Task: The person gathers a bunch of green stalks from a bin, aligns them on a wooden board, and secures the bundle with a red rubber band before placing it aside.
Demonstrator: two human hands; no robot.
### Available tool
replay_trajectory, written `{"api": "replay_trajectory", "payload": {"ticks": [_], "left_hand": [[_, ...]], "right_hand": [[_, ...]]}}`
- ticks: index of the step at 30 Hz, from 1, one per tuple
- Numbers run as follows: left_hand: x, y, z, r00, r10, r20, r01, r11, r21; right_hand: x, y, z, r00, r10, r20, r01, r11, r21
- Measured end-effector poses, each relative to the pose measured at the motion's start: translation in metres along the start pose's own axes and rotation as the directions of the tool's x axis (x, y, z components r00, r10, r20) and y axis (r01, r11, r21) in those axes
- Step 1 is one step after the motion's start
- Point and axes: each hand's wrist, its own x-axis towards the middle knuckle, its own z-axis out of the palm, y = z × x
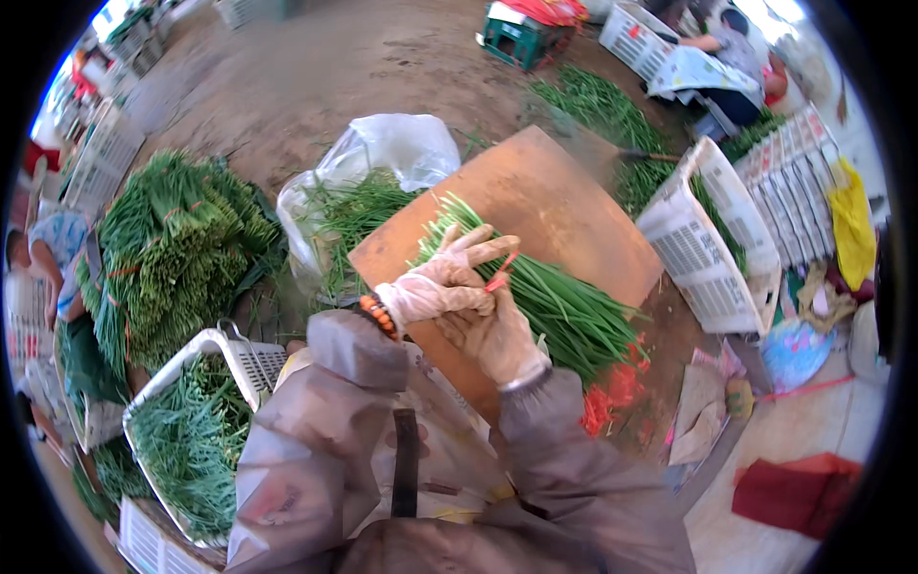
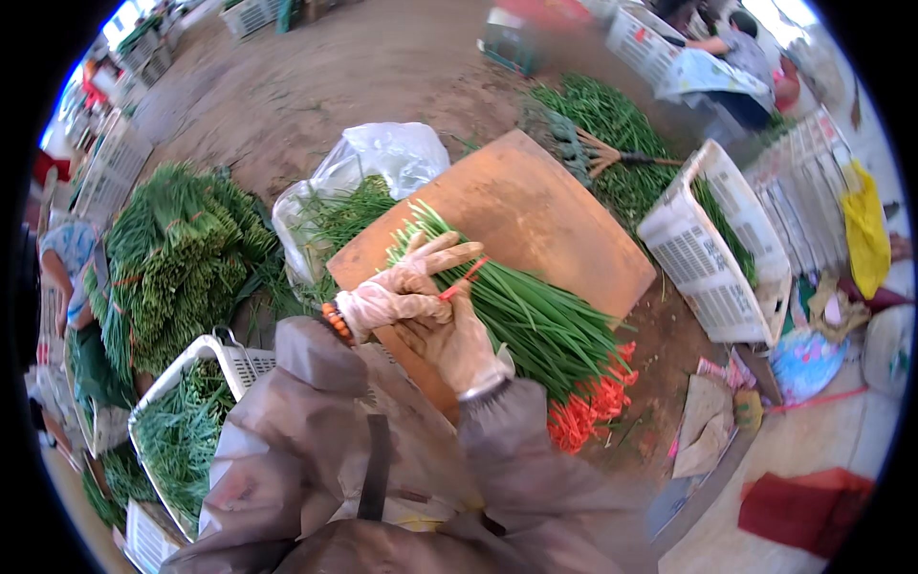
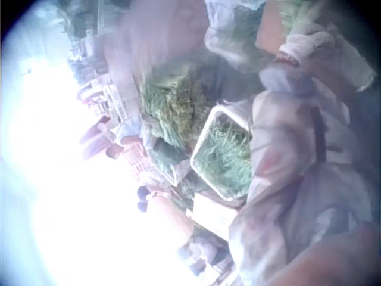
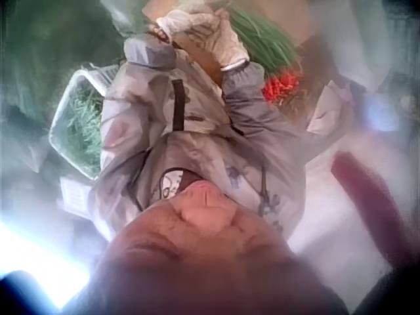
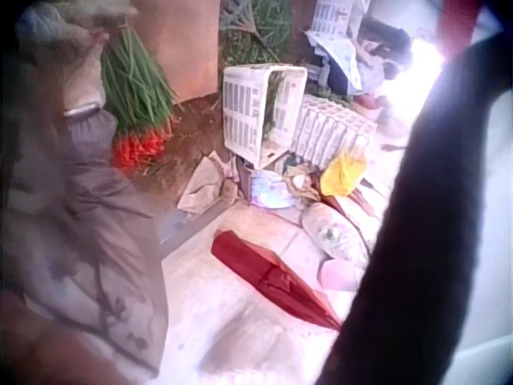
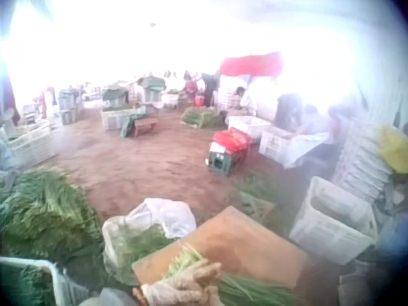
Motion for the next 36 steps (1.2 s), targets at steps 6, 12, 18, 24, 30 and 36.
{"api": "replay_trajectory", "payload": {"ticks": [6,12,18,24,30,36], "left_hand": [[0.001,0.033,-0.002,0.976,-0.130,0.172,0.092,0.973,0.212],[0.058,0.001,0.050,0.837,-0.473,-0.274,0.487,0.417,0.767],[0.036,0.048,0.025,0.874,-0.278,-0.399,0.445,0.787,0.426],[0.030,0.050,-0.016,0.708,-0.288,-0.644,-0.108,0.858,-0.502],[0.012,-0.091,-0.012,0.649,-0.159,-0.744,0.162,0.984,-0.069],[0.039,0.028,-0.018,0.662,-0.639,-0.393,0.568,0.769,-0.293]], "right_hand": [[0.020,0.039,-0.058,0.900,0.009,0.435,-0.226,0.863,0.451],[0.010,0.045,-0.049,0.989,0.118,-0.088,-0.132,0.976,-0.173],[-0.024,-0.011,-0.011,0.998,-0.054,-0.024,0.020,0.693,-0.721],[-0.042,-0.082,0.051,0.956,-0.217,0.197,0.234,0.156,-0.960],[0.012,-0.033,0.002,0.984,-0.113,0.135,0.157,0.216,-0.964],[-0.034,-0.057,-0.009,0.973,-0.077,0.216,0.191,0.793,-0.579]]}}
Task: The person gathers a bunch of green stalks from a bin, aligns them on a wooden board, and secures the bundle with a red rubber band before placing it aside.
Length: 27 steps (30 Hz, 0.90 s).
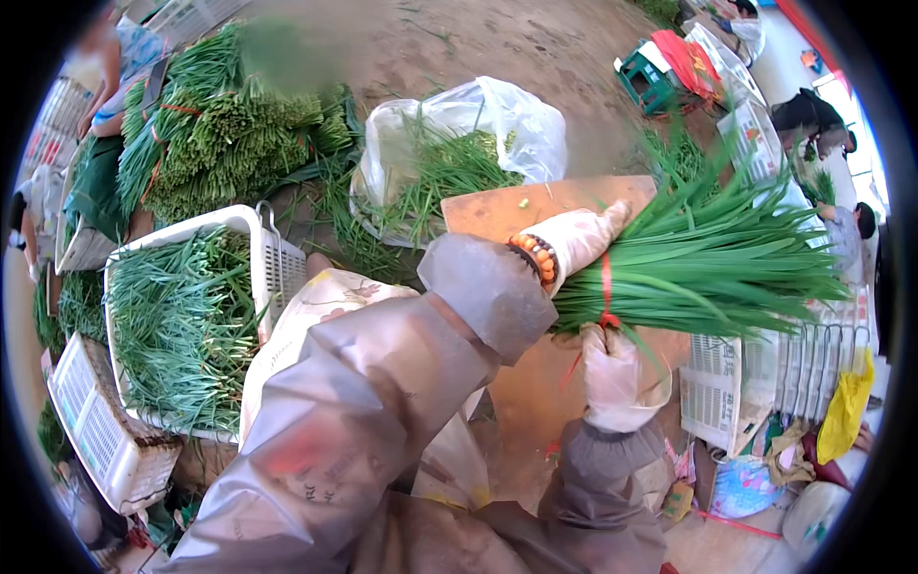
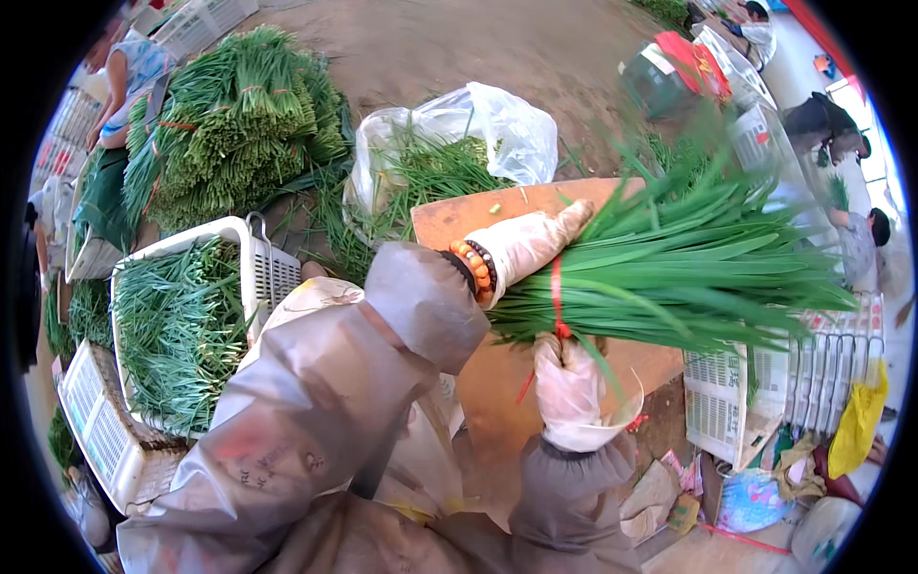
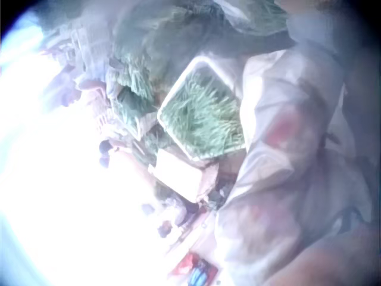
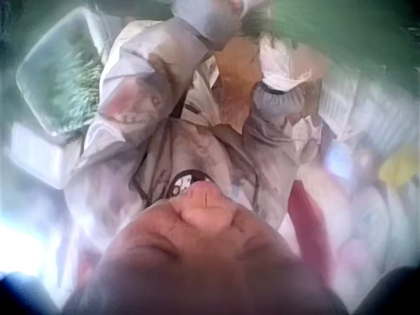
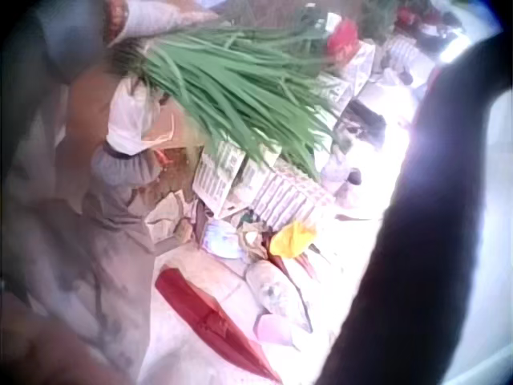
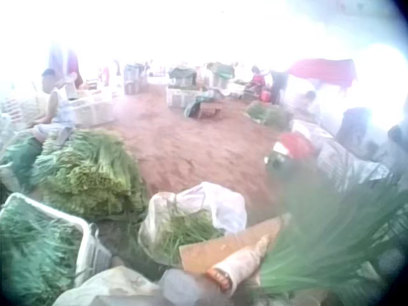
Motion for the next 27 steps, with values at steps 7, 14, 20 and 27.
{"api": "replay_trajectory", "payload": {"ticks": [7,14,20,27], "left_hand": [[0.011,-0.137,-0.015,0.865,0.409,-0.292,-0.239,0.846,0.476],[-0.048,-0.069,-0.002,0.829,-0.206,-0.520,-0.420,0.384,-0.822],[-0.037,-0.096,-0.020,0.853,0.480,-0.207,-0.346,0.815,0.465],[-0.046,-0.063,0.024,0.908,0.416,0.045,-0.180,0.289,0.940]], "right_hand": [[0.007,0.019,-0.002,0.979,0.048,-0.196,-0.160,0.775,-0.612],[-0.008,0.034,-0.011,0.878,-0.137,-0.459,-0.057,0.921,-0.385],[0.004,0.016,0.023,0.911,-0.308,-0.274,0.120,0.834,-0.538],[0.030,0.022,0.028,0.914,-0.367,-0.172,0.313,0.909,-0.274]]}}
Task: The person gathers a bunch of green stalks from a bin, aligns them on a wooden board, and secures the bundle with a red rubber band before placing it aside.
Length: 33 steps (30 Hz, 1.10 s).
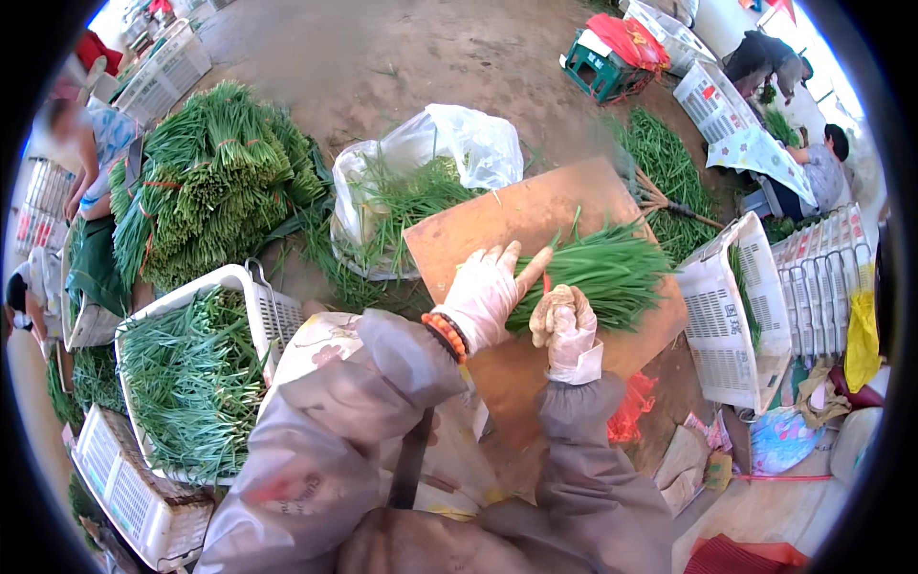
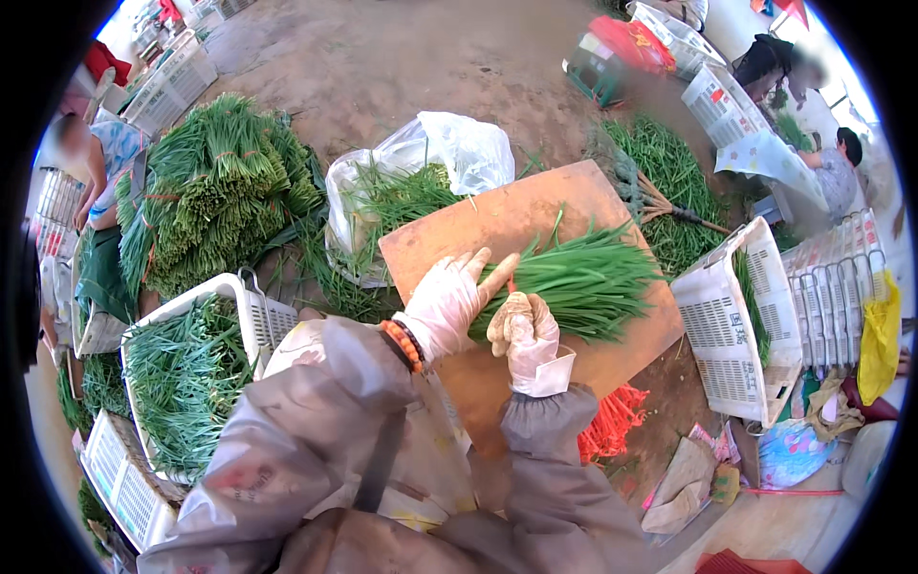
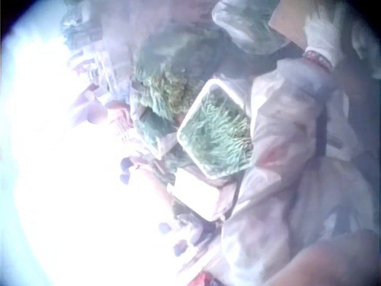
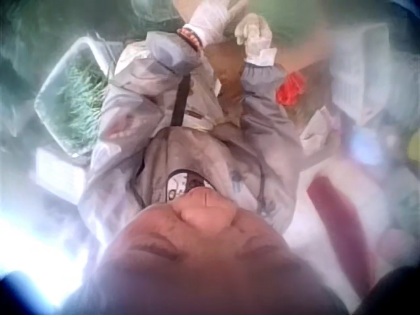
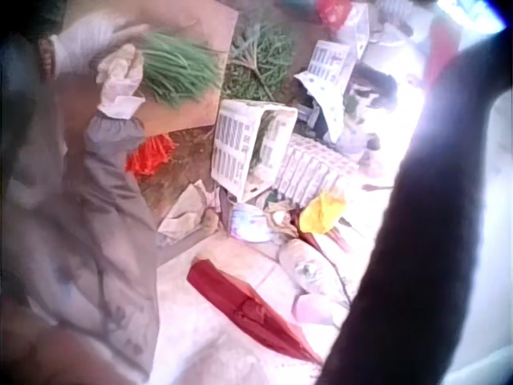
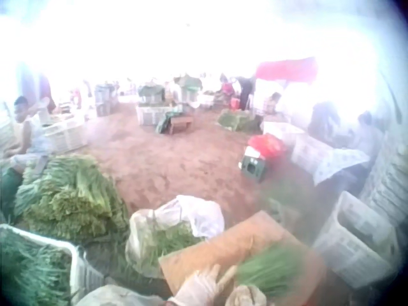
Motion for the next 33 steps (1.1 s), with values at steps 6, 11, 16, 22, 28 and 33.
{"api": "replay_trajectory", "payload": {"ticks": [6,11,16,22,28,33], "left_hand": [[0.022,-0.003,-0.055,0.882,-0.051,0.468,0.222,0.921,-0.319],[0.030,0.040,-0.009,0.962,-0.270,0.049,0.245,0.924,0.294],[0.051,0.007,-0.006,0.949,-0.184,0.258,0.234,0.955,-0.180],[0.053,-0.003,-0.019,0.885,-0.181,0.429,0.296,0.929,-0.220],[0.041,0.036,0.016,0.993,-0.122,0.005,0.107,0.889,0.446],[0.043,0.018,0.030,0.984,-0.177,-0.003,0.168,0.927,0.335]], "right_hand": [[0.033,-0.026,0.003,0.996,0.039,-0.081,-0.027,0.990,0.141],[0.049,-0.009,-0.001,0.997,0.042,-0.069,-0.034,0.993,0.114],[0.017,-0.043,0.017,0.969,0.211,-0.130,-0.194,0.972,0.132],[-0.051,0.006,-0.031,0.984,0.103,-0.143,-0.092,0.992,0.082],[-0.026,-0.037,0.014,0.977,-0.102,-0.185,0.115,0.992,0.058],[-0.038,-0.049,0.014,0.985,0.138,-0.104,-0.168,0.910,-0.379]]}}
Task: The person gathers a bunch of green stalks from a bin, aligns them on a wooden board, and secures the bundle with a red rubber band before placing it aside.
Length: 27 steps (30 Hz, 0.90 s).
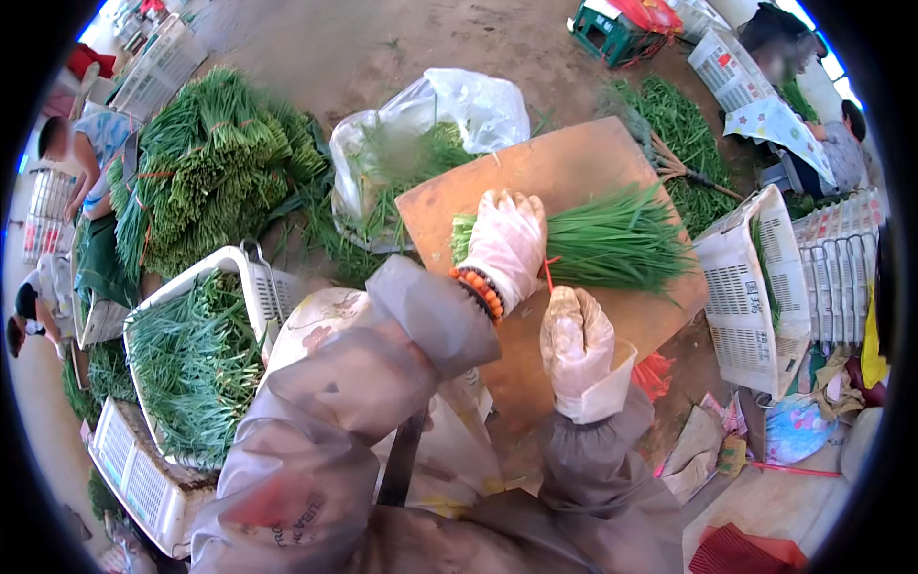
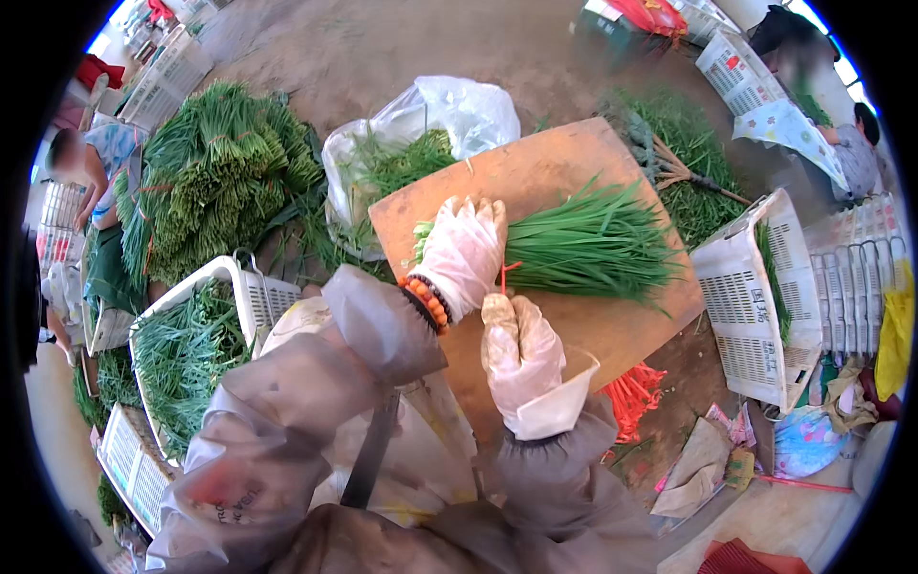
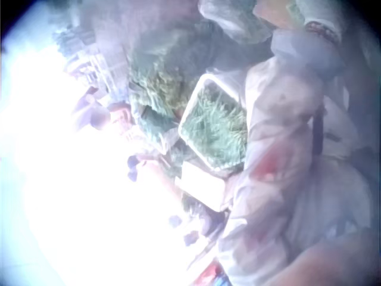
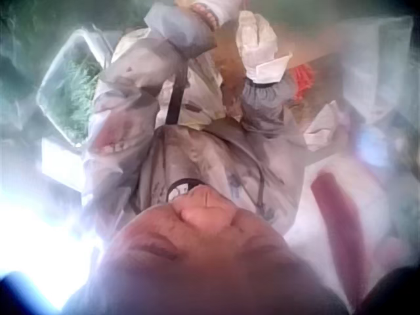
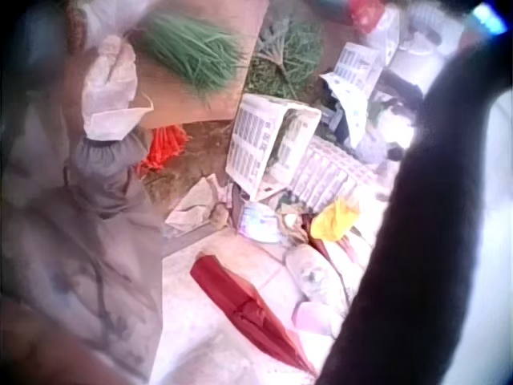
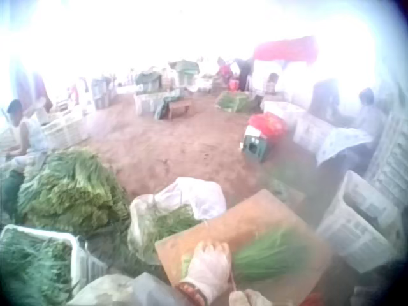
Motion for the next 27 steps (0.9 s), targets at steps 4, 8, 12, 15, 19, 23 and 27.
{"api": "replay_trajectory", "payload": {"ticks": [4,8,12,15,19,23,27], "left_hand": [[-0.001,-0.010,-0.027,0.987,0.065,0.146,-0.026,0.966,-0.256],[0.005,-0.009,-0.014,0.993,0.085,0.085,-0.053,0.944,-0.325],[-0.005,-0.011,-0.022,0.990,0.076,0.118,-0.040,0.958,-0.282],[-0.013,-0.012,-0.043,0.974,0.112,0.195,-0.050,0.953,-0.298],[-0.021,-0.030,-0.035,0.978,0.195,0.079,-0.104,0.773,-0.626],[-0.048,-0.041,-0.007,0.992,0.090,0.084,0.007,0.639,-0.769],[-0.091,-0.053,-0.028,0.979,0.054,0.199,0.170,0.337,-0.926]], "right_hand": [[-0.040,0.064,-0.020,0.964,-0.267,0.005,0.224,0.800,-0.556],[-0.032,0.075,-0.016,0.996,-0.089,-0.003,0.070,0.812,-0.579],[-0.023,0.072,-0.013,0.999,-0.037,-0.040,0.007,0.812,-0.584],[0.000,0.105,-0.014,0.970,0.231,-0.073,-0.241,0.956,-0.169],[0.016,0.089,-0.008,0.934,0.355,0.051,-0.331,0.797,0.505],[0.016,0.055,0.027,0.961,0.270,-0.055,-0.166,0.725,0.669],[0.002,0.034,0.038,0.971,0.237,0.009,-0.173,0.683,0.709]]}}
